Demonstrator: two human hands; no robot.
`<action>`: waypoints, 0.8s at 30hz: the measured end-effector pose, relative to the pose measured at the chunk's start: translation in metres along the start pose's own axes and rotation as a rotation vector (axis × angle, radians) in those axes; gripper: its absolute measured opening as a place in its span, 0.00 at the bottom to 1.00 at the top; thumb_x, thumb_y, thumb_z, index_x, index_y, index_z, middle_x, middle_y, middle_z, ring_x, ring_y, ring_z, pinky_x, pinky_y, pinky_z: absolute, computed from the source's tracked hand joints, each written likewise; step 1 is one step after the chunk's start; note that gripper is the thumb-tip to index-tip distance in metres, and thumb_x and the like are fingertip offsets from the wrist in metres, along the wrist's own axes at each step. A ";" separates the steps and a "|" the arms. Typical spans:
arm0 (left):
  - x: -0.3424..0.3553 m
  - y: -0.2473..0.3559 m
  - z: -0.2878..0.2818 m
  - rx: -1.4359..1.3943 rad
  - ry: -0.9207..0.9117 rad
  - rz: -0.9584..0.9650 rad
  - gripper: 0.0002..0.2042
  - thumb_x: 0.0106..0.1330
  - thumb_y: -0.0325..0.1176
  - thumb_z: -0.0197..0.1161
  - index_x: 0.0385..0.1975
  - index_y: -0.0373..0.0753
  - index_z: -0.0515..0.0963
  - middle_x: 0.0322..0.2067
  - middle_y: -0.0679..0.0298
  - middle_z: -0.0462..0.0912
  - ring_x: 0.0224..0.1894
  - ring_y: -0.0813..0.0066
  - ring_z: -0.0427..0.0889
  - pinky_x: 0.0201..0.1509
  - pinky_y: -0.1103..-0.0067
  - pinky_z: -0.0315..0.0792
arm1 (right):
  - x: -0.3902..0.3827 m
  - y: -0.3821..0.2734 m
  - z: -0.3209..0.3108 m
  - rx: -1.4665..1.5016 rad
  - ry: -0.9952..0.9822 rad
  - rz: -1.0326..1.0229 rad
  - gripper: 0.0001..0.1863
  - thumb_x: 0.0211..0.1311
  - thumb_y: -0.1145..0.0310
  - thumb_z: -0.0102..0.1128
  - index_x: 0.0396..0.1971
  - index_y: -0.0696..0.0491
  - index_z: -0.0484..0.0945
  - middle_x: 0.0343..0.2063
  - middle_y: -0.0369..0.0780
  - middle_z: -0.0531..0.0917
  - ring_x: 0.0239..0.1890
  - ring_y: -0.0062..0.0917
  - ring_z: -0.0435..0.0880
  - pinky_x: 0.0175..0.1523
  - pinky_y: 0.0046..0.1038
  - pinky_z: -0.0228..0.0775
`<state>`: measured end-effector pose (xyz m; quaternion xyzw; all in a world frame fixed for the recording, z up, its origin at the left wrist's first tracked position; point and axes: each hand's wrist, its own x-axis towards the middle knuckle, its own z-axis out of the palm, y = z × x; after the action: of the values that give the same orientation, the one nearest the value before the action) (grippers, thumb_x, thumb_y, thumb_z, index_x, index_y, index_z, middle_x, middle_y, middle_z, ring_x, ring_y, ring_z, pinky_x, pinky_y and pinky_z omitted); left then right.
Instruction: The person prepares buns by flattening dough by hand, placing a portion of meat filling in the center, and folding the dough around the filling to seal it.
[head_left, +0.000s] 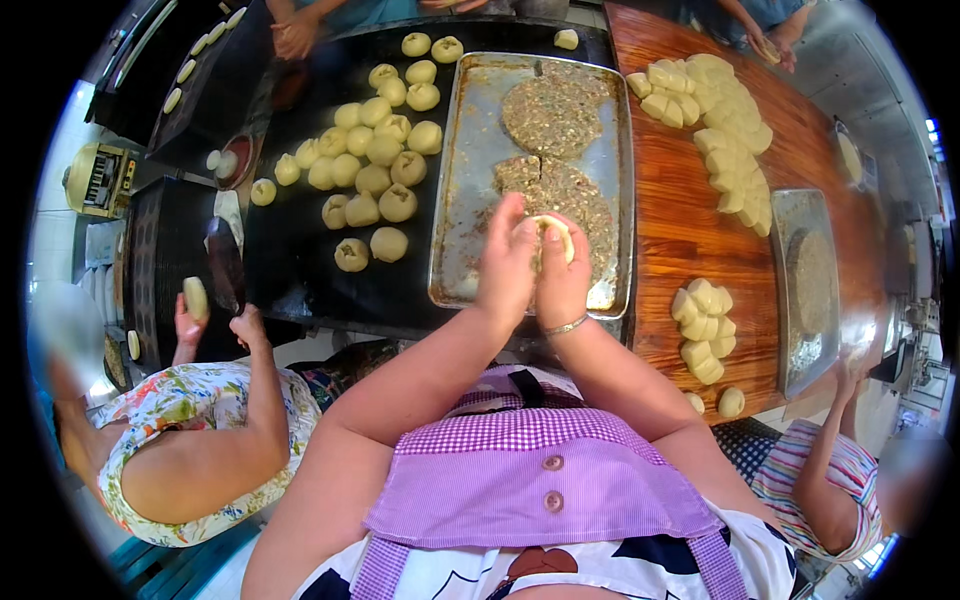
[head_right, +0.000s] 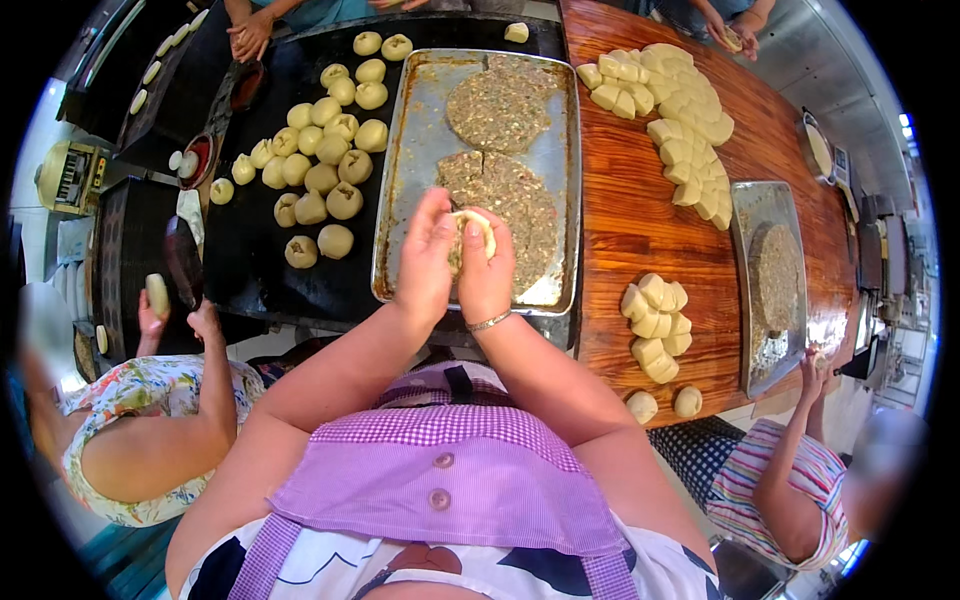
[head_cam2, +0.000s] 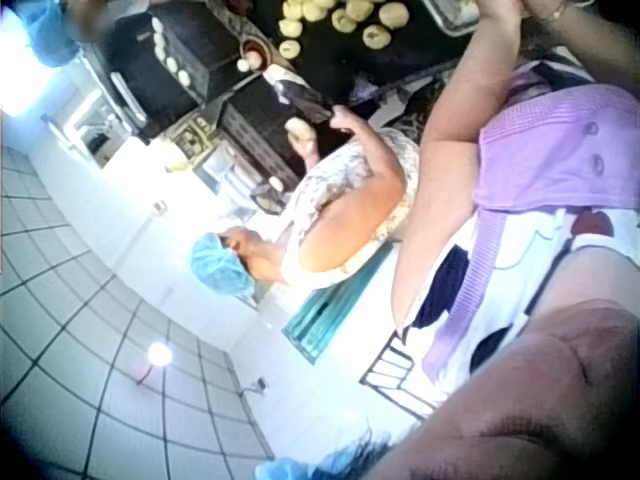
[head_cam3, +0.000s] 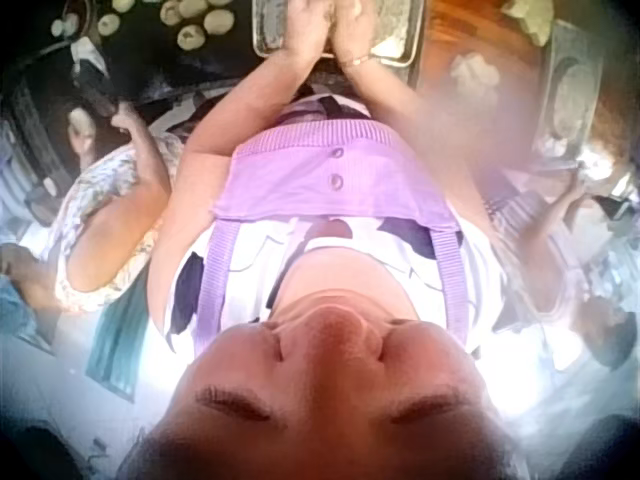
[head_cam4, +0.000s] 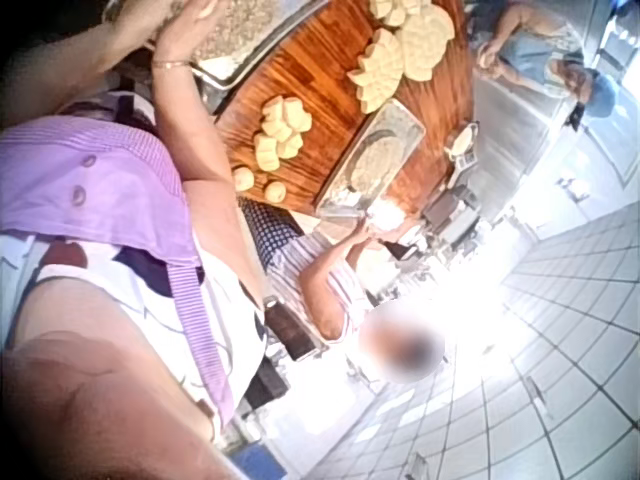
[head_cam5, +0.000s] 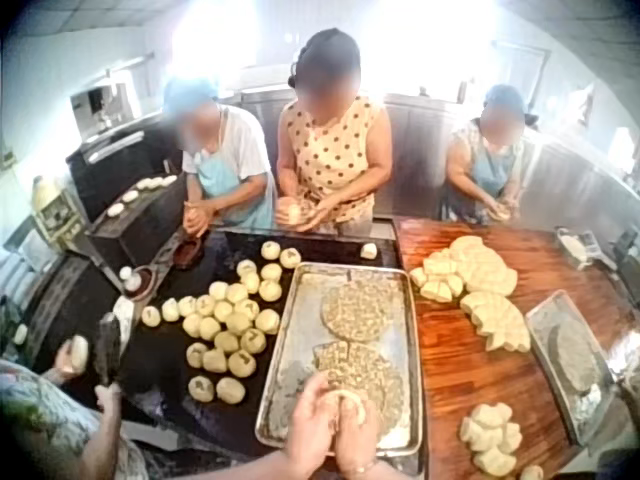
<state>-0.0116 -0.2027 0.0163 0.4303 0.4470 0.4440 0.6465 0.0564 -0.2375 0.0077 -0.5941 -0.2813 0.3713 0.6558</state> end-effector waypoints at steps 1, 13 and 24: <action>-0.003 0.001 -0.003 -0.121 -0.007 -0.009 0.18 0.75 0.32 0.49 0.61 0.33 0.67 0.54 0.58 0.76 0.54 0.71 0.75 0.59 0.76 0.70 | 0.000 -0.002 0.002 0.102 0.005 0.024 0.18 0.72 0.66 0.53 0.57 0.57 0.70 0.47 0.40 0.79 0.48 0.23 0.77 0.54 0.25 0.71; -0.011 -0.009 -0.004 0.138 0.045 0.272 0.12 0.75 0.30 0.48 0.52 0.33 0.72 0.50 0.58 0.78 0.52 0.71 0.77 0.58 0.76 0.70 | -0.009 0.000 -0.003 -0.060 -0.146 -0.042 0.16 0.69 0.69 0.54 0.54 0.58 0.72 0.48 0.42 0.78 0.50 0.26 0.77 0.56 0.27 0.70; -0.001 0.011 -0.026 -0.227 -0.011 0.043 0.14 0.76 0.31 0.48 0.56 0.33 0.70 0.50 0.61 0.77 0.51 0.75 0.76 0.57 0.78 0.72 | -0.005 -0.019 0.012 0.051 -0.256 0.054 0.17 0.74 0.62 0.51 0.55 0.55 0.71 0.48 0.37 0.78 0.49 0.21 0.75 0.56 0.25 0.69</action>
<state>-0.0387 -0.1968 0.0208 0.3663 0.3807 0.5032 0.6838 0.0469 -0.2354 0.0289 -0.5324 -0.3373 0.4686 0.6191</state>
